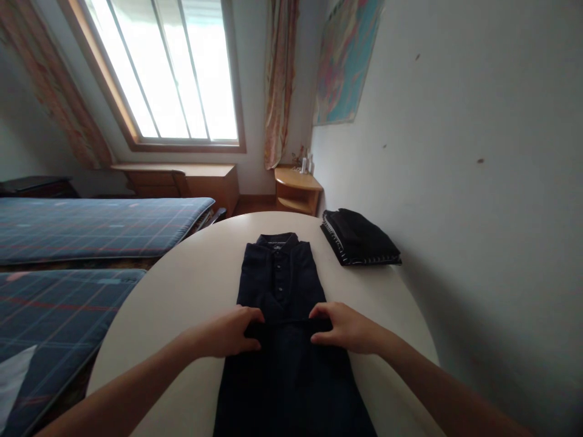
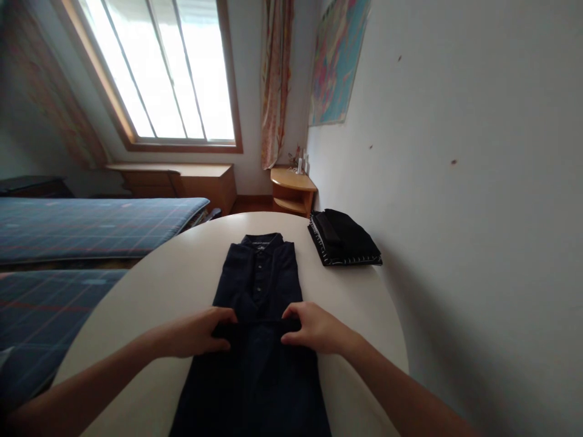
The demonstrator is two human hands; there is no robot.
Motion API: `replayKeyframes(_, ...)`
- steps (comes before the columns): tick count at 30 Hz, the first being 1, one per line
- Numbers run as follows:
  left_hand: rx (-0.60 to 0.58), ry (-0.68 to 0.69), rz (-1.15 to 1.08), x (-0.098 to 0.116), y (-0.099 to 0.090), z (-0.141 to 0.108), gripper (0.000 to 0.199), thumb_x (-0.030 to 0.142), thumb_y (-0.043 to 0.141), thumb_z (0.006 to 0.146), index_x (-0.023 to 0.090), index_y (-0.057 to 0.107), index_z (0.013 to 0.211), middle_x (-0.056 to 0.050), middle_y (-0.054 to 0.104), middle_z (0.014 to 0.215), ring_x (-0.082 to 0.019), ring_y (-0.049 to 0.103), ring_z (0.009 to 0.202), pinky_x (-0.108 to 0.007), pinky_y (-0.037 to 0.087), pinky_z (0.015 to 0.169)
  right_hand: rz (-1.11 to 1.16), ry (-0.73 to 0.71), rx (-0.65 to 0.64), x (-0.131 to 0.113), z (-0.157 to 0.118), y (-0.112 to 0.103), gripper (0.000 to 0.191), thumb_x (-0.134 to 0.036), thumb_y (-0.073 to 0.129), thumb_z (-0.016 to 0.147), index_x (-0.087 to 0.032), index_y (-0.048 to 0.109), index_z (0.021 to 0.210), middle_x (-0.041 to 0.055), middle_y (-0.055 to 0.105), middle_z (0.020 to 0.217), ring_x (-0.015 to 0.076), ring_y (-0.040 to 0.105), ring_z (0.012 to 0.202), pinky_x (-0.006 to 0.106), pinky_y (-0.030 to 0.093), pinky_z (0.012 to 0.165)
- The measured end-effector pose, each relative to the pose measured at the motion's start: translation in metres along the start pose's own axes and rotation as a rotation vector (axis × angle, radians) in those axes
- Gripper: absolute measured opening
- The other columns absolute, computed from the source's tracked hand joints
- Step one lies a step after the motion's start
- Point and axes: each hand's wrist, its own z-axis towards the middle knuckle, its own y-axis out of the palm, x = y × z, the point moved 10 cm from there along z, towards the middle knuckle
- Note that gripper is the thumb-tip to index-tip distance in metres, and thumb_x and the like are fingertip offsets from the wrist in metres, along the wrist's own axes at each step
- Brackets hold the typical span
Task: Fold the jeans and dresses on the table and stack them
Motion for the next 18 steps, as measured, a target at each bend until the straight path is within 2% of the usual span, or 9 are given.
replayKeyframes(2, -0.063, 0.028, 0.028, 0.007, -0.001, 0.006, 0.041, 0.033, 0.075, 0.071, 0.023, 0.071, 0.11, -0.006, 0.073, 0.102, -0.027, 0.068, 0.091, -0.032, 0.051, 0.073, -0.024, 0.019, -0.05, -0.001, 0.006, 0.002, 0.042, -0.03, 0.081, 0.07, -0.02, 0.072, 0.109, 0.0084, 0.073, 0.11, 0.0265, 0.067, 0.104, 0.036, 0.052, 0.09)
replayKeyframes(5, -0.137, 0.089, 0.081, 0.018, -0.006, 0.009, 0.021, 0.03, 0.073, 0.072, 0.023, 0.073, 0.092, -0.004, 0.073, 0.084, -0.025, 0.067, 0.077, -0.03, 0.047, 0.063, -0.074, 0.004, -0.094, -0.012, 0.011, -0.003, 0.041, -0.025, 0.08, 0.07, -0.019, 0.073, 0.111, 0.0087, 0.073, 0.111, 0.026, 0.068, 0.101, 0.034, 0.053, 0.087)
replayKeyframes(8, -0.137, 0.13, 0.084, 0.024, -0.025, 0.009, 0.007, 0.029, 0.068, 0.077, 0.023, 0.071, 0.081, -0.001, 0.07, 0.073, -0.022, 0.064, 0.067, -0.029, 0.044, 0.058, -0.094, -0.055, -0.096, -0.031, 0.012, -0.021, 0.034, -0.024, 0.074, 0.076, -0.02, 0.073, 0.11, 0.0064, 0.074, 0.107, 0.023, 0.069, 0.093, 0.032, 0.053, 0.081)
replayKeyframes(11, -0.045, 0.161, 0.085, 0.026, -0.061, 0.015, 0.008, 0.028, 0.063, 0.081, 0.022, 0.069, 0.078, -0.001, 0.069, 0.072, -0.021, 0.063, 0.066, -0.029, 0.043, 0.059, -0.14, -0.145, -0.006, -0.053, 0.021, -0.057, 0.029, -0.023, 0.069, 0.081, -0.02, 0.073, 0.109, 0.006, 0.074, 0.105, 0.0227, 0.068, 0.095, 0.032, 0.052, 0.083)
replayKeyframes(15, 0.161, 0.171, 0.21, 0.025, -0.114, 0.037, 0.011, 0.026, 0.06, 0.085, 0.021, 0.069, 0.084, -0.004, 0.071, 0.082, -0.023, 0.066, 0.077, -0.03, 0.045, 0.068, -0.289, -0.207, 0.186, -0.071, 0.047, -0.104, 0.03, -0.018, 0.065, 0.084, -0.021, 0.072, 0.113, 0.0063, 0.074, 0.108, 0.0242, 0.068, 0.099, 0.034, 0.05, 0.09)
replayKeyframes(18, 0.252, 0.122, 0.318, 0.016, -0.129, 0.063, 0.017, 0.025, 0.056, 0.087, 0.021, 0.07, 0.094, -0.006, 0.073, 0.091, -0.025, 0.068, 0.088, -0.032, 0.048, 0.077, -0.408, -0.156, 0.294, -0.066, 0.074, -0.121, 0.032, -0.016, 0.064, 0.086, -0.022, 0.071, 0.116, 0.0063, 0.074, 0.111, 0.0243, 0.067, 0.102, 0.034, 0.048, 0.092)
